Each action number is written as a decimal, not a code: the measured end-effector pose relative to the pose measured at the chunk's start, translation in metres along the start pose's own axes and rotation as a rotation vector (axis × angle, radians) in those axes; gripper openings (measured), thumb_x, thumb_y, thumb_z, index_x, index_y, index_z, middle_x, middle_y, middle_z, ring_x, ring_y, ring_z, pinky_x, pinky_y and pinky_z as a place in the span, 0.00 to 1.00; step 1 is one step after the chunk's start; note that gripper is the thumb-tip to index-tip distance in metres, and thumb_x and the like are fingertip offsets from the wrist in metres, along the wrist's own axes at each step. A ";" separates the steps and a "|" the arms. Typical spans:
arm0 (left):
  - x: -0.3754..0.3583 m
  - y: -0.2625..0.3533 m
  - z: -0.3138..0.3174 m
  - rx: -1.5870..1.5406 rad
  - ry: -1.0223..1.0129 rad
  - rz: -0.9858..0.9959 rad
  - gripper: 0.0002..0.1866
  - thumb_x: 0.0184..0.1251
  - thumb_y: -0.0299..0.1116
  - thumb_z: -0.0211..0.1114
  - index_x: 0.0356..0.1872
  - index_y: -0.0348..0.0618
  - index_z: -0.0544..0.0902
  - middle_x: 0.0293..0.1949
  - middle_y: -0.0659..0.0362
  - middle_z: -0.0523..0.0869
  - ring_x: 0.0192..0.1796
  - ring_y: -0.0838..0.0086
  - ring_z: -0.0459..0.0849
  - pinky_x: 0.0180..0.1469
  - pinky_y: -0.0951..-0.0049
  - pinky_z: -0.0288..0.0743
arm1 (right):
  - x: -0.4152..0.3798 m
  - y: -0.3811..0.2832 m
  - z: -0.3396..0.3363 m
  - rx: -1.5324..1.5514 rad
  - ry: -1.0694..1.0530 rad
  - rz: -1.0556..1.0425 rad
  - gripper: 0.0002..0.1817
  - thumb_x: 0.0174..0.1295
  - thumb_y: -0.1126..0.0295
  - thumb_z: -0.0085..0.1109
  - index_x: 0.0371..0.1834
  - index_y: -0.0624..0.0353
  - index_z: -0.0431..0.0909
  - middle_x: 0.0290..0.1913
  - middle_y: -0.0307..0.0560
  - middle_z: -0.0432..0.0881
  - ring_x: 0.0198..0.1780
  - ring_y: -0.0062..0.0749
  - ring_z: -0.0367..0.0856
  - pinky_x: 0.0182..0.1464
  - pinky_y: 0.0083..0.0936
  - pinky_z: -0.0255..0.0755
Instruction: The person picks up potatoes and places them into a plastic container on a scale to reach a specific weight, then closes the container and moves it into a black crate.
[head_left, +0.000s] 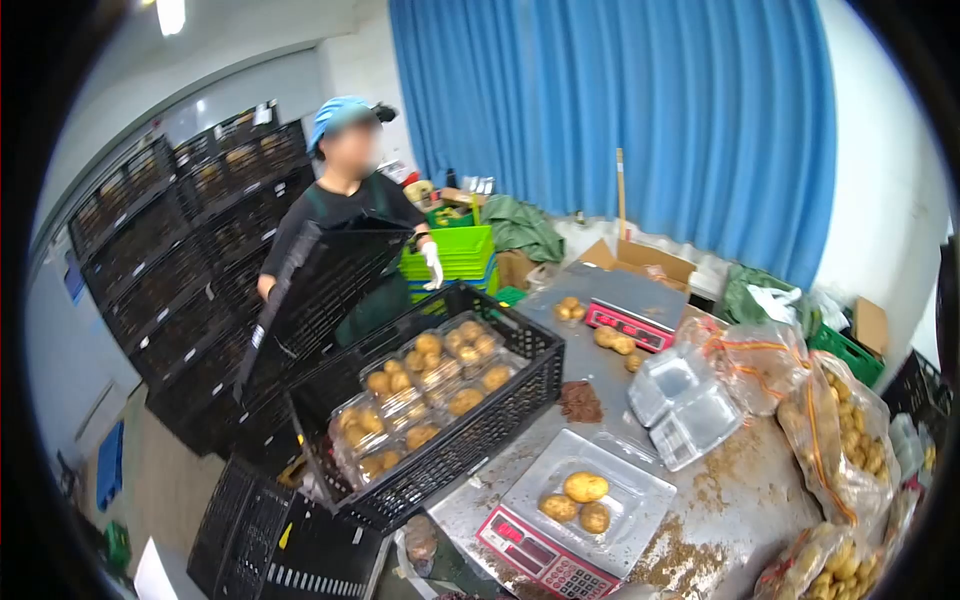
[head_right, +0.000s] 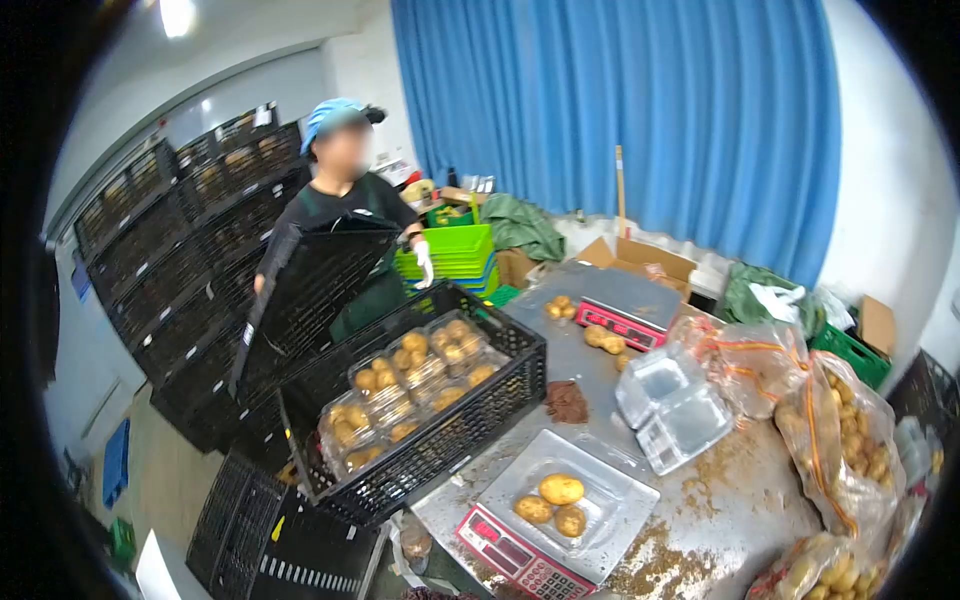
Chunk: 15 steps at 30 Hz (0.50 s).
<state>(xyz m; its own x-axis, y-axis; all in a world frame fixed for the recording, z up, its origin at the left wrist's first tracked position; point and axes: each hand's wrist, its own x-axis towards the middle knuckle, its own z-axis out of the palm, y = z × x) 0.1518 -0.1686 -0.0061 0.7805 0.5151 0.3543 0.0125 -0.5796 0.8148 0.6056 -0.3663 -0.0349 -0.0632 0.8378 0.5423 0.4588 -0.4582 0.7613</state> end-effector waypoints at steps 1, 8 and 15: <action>0.002 0.000 0.003 -0.018 0.004 0.032 0.15 0.63 0.42 0.60 0.45 0.44 0.80 0.40 0.52 0.82 0.41 0.57 0.80 0.43 0.59 0.74 | 0.000 -0.002 -0.004 -0.084 0.055 0.040 0.15 0.65 0.63 0.57 0.50 0.61 0.78 0.39 0.41 0.80 0.42 0.21 0.74 0.43 0.17 0.72; -0.001 -0.014 0.019 -0.793 -0.075 -0.274 0.13 0.64 0.39 0.60 0.44 0.44 0.81 0.41 0.52 0.83 0.43 0.58 0.81 0.45 0.63 0.74 | 0.024 -0.008 -0.027 0.607 -0.388 0.276 0.15 0.64 0.63 0.59 0.48 0.60 0.79 0.39 0.40 0.80 0.41 0.20 0.74 0.43 0.17 0.72; -0.008 -0.004 0.005 -0.637 -0.026 -0.174 0.11 0.65 0.32 0.58 0.45 0.38 0.80 0.42 0.51 0.83 0.42 0.60 0.82 0.44 0.65 0.76 | 0.060 0.006 -0.050 3.026 -0.388 2.034 0.14 0.63 0.63 0.60 0.47 0.59 0.80 0.40 0.39 0.80 0.40 0.19 0.74 0.42 0.16 0.71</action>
<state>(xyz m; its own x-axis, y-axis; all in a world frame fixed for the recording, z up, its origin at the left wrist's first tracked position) 0.1483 -0.1735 -0.0144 0.8155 0.5473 0.1882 -0.2260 0.0018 0.9741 0.5607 -0.3337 0.0200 0.4821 0.7791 -0.4008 -0.8583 0.3283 -0.3944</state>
